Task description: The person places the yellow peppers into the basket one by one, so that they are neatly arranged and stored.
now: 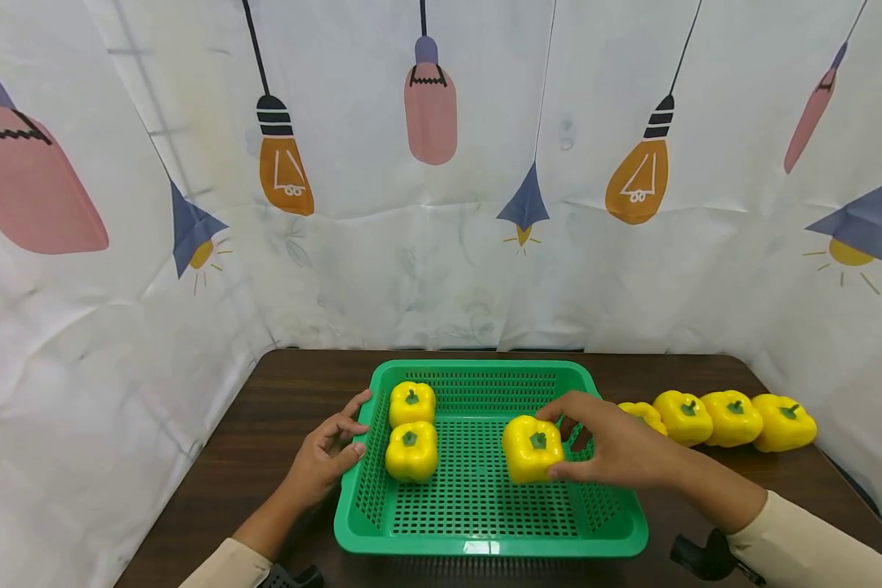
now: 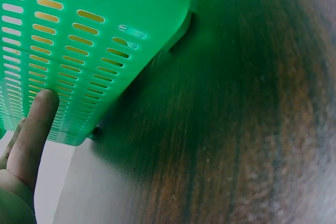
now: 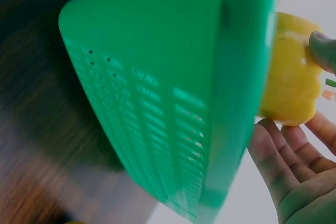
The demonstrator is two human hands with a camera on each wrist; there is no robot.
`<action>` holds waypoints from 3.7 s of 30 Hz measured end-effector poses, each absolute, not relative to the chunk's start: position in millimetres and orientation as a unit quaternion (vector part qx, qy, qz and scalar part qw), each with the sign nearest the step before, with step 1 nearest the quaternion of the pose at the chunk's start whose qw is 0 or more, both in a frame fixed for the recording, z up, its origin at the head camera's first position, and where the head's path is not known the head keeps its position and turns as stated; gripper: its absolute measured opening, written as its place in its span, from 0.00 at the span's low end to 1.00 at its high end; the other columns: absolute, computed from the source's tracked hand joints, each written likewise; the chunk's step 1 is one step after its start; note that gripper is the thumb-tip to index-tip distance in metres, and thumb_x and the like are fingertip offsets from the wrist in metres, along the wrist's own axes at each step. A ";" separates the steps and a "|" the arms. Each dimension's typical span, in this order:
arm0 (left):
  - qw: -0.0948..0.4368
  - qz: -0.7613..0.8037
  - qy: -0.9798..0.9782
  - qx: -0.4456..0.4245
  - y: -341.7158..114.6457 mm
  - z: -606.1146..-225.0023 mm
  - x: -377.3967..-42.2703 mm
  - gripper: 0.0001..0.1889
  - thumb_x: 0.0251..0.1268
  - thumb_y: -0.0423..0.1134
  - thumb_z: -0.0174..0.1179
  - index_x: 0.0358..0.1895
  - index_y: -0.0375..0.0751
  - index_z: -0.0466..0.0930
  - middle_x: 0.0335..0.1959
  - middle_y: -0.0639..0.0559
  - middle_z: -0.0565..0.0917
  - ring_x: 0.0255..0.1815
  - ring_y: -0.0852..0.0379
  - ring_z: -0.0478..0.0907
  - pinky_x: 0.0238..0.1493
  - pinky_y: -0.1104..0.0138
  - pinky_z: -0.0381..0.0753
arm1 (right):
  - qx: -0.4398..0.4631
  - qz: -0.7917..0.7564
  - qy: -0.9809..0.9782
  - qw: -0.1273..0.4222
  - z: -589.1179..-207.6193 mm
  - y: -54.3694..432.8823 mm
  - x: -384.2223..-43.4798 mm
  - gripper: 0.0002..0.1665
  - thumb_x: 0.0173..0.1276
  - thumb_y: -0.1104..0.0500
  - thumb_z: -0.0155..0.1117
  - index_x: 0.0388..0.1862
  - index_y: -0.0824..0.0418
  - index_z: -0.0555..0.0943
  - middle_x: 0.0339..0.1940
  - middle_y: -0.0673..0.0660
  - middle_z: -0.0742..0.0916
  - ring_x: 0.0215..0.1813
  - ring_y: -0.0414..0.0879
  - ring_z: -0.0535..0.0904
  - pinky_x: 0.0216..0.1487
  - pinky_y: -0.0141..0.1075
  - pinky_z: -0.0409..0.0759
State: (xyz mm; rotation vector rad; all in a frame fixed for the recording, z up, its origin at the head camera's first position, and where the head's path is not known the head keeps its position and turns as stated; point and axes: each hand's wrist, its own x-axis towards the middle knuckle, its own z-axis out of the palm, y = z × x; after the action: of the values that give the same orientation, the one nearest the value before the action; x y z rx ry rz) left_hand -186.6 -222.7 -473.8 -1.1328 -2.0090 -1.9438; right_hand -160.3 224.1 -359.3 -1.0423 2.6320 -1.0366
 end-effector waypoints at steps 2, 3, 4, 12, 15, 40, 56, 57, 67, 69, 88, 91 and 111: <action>0.061 -0.644 -0.665 -0.373 -222.6 -473.5 -186.5 0.12 0.70 0.16 0.49 0.53 0.25 0.72 0.80 0.33 0.56 0.81 0.57 0.53 0.71 0.71 0.62 | -0.347 -0.347 0.869 0.067 -360.4 220.8 -159.2 0.37 0.63 0.39 0.75 0.66 0.52 0.75 0.57 0.48 0.79 0.48 0.49 0.80 0.45 0.38 0.85; 0.062 -0.644 -0.665 -0.374 -222.7 -473.5 -186.6 0.12 0.69 0.16 0.49 0.53 0.24 0.72 0.80 0.32 0.56 0.81 0.57 0.53 0.71 0.70 0.62 | -0.348 -0.350 0.867 0.070 -361.1 219.3 -158.6 0.37 0.63 0.39 0.76 0.66 0.51 0.75 0.57 0.48 0.79 0.48 0.49 0.80 0.45 0.38 0.85; 0.062 -0.644 -0.665 -0.373 -222.8 -473.4 -186.6 0.12 0.69 0.16 0.49 0.53 0.24 0.72 0.80 0.32 0.56 0.81 0.57 0.53 0.71 0.70 0.63 | -0.349 -0.351 0.866 0.073 -361.7 217.7 -158.2 0.37 0.63 0.40 0.76 0.66 0.51 0.75 0.57 0.48 0.79 0.48 0.48 0.80 0.45 0.38 0.85; 0.064 -0.643 -0.666 -0.373 -223.2 -472.9 -186.3 0.12 0.69 0.16 0.48 0.53 0.24 0.72 0.80 0.34 0.57 0.81 0.58 0.53 0.71 0.71 0.63 | -0.357 -0.354 0.861 0.079 -365.9 205.4 -156.8 0.36 0.62 0.39 0.76 0.64 0.50 0.75 0.57 0.48 0.79 0.47 0.45 0.80 0.45 0.40 0.85; 0.065 -0.643 -0.667 -0.371 -223.0 -472.6 -186.1 0.12 0.69 0.16 0.48 0.53 0.23 0.72 0.80 0.34 0.57 0.81 0.58 0.53 0.70 0.71 0.63 | -0.355 -0.355 0.861 0.088 -366.5 201.1 -156.0 0.36 0.62 0.39 0.76 0.64 0.49 0.75 0.57 0.47 0.79 0.48 0.45 0.80 0.45 0.39 0.85; 0.069 -0.646 -0.660 -0.377 -221.6 -470.7 -184.7 0.12 0.69 0.15 0.48 0.53 0.22 0.72 0.79 0.32 0.57 0.80 0.58 0.55 0.71 0.71 0.64 | -0.360 -0.340 0.860 0.123 -373.4 170.6 -151.3 0.36 0.62 0.36 0.75 0.64 0.47 0.76 0.57 0.44 0.79 0.49 0.41 0.79 0.47 0.36 0.84; 0.060 -0.651 -0.657 -0.376 -221.6 -470.6 -184.9 0.12 0.69 0.15 0.48 0.53 0.21 0.71 0.80 0.36 0.57 0.80 0.58 0.54 0.71 0.70 0.64 | -0.359 -0.340 0.860 0.124 -384.0 153.2 -144.2 0.37 0.62 0.35 0.74 0.65 0.47 0.76 0.57 0.44 0.79 0.49 0.37 0.79 0.47 0.34 0.84; 0.062 -0.650 -0.657 -0.378 -221.7 -470.5 -185.0 0.12 0.69 0.15 0.48 0.53 0.21 0.71 0.80 0.35 0.57 0.80 0.57 0.54 0.71 0.70 0.64 | -0.357 -0.342 0.860 0.127 -384.7 151.9 -143.7 0.37 0.62 0.35 0.74 0.65 0.47 0.75 0.57 0.44 0.78 0.49 0.37 0.79 0.47 0.33 0.84; 0.066 -0.647 -0.658 -0.379 -221.6 -472.0 -186.2 0.12 0.69 0.15 0.48 0.53 0.22 0.71 0.79 0.31 0.56 0.81 0.57 0.54 0.71 0.70 0.63 | -0.353 -0.344 0.860 0.132 -384.7 140.0 -138.4 0.37 0.63 0.34 0.73 0.66 0.48 0.76 0.58 0.46 0.78 0.49 0.35 0.78 0.46 0.32 0.82; 0.065 -0.647 -0.659 -0.379 -221.5 -472.4 -186.4 0.12 0.69 0.15 0.48 0.53 0.22 0.71 0.80 0.31 0.56 0.81 0.57 0.54 0.71 0.70 0.63 | -0.352 -0.347 0.859 0.133 -384.7 137.5 -138.1 0.37 0.63 0.34 0.73 0.66 0.48 0.76 0.59 0.46 0.78 0.49 0.36 0.78 0.46 0.31 0.82; 0.067 -0.648 -0.656 -0.382 -222.6 -472.1 -186.2 0.12 0.68 0.15 0.48 0.53 0.21 0.71 0.80 0.34 0.56 0.81 0.57 0.54 0.71 0.71 0.63 | -0.362 -0.313 0.871 0.112 -389.3 110.1 -138.7 0.38 0.63 0.34 0.73 0.66 0.50 0.77 0.57 0.44 0.79 0.48 0.34 0.79 0.45 0.29 0.81; 0.064 -0.648 -0.655 -0.382 -222.6 -472.3 -186.3 0.12 0.69 0.15 0.47 0.53 0.21 0.70 0.80 0.34 0.56 0.81 0.57 0.53 0.71 0.71 0.63 | -0.359 -0.314 0.872 0.114 -388.2 105.8 -138.3 0.38 0.62 0.34 0.74 0.66 0.50 0.77 0.57 0.44 0.79 0.47 0.33 0.79 0.45 0.28 0.81; 0.046 -0.653 -0.671 -0.350 -225.3 -476.7 -187.9 0.10 0.71 0.19 0.50 0.53 0.24 0.72 0.79 0.29 0.55 0.78 0.57 0.60 0.66 0.68 0.71 | -0.363 -0.295 0.878 0.106 -388.1 82.2 -140.5 0.39 0.61 0.35 0.76 0.65 0.52 0.77 0.55 0.44 0.80 0.45 0.31 0.78 0.43 0.27 0.80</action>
State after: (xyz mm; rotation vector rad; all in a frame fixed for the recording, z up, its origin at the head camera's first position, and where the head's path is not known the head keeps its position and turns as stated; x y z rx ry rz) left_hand -187.9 -225.3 -476.7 -1.0675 -2.0482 -1.9924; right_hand -140.5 82.2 -388.1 -1.0677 2.5847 -0.8697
